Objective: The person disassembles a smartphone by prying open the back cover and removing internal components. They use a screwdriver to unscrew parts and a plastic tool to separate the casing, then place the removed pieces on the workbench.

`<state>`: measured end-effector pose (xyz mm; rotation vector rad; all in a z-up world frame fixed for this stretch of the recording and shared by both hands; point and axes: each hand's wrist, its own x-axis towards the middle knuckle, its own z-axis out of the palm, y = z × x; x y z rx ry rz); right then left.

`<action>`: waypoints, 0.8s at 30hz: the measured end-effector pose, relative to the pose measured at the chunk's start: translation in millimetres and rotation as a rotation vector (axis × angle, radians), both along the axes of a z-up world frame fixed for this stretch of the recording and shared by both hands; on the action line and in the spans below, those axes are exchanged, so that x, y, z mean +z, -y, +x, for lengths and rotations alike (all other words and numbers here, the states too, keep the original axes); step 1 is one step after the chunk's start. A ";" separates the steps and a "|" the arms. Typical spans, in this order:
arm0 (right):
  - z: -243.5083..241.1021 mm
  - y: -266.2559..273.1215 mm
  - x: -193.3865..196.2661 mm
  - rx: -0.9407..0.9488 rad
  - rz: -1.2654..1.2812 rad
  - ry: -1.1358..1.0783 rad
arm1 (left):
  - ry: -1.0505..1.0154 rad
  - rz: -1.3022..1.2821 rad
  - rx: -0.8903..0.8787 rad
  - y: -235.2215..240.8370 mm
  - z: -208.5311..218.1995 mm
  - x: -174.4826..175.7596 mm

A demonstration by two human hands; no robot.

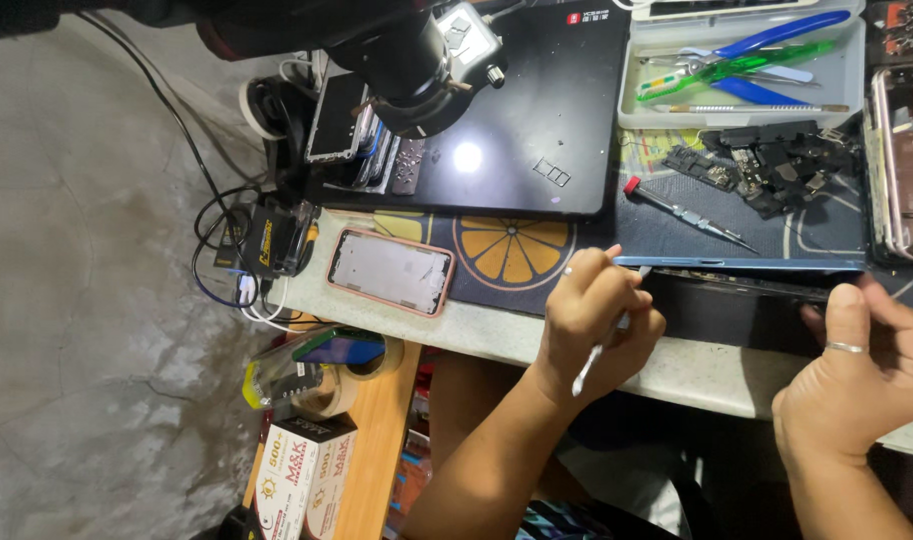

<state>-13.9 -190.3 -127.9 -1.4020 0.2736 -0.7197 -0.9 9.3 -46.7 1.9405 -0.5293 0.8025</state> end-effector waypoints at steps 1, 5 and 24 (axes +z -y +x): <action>-0.3 0.5 -1.1 0.010 -0.006 0.011 | -0.044 -0.027 -0.004 -0.4 -0.2 3.4; -0.6 0.8 0.4 0.029 0.028 0.019 | -0.204 -0.109 -0.011 -0.7 -0.8 14.4; 0.6 -2.7 11.2 0.024 -0.049 0.021 | 0.023 -0.164 -0.011 -2.3 -9.7 -17.3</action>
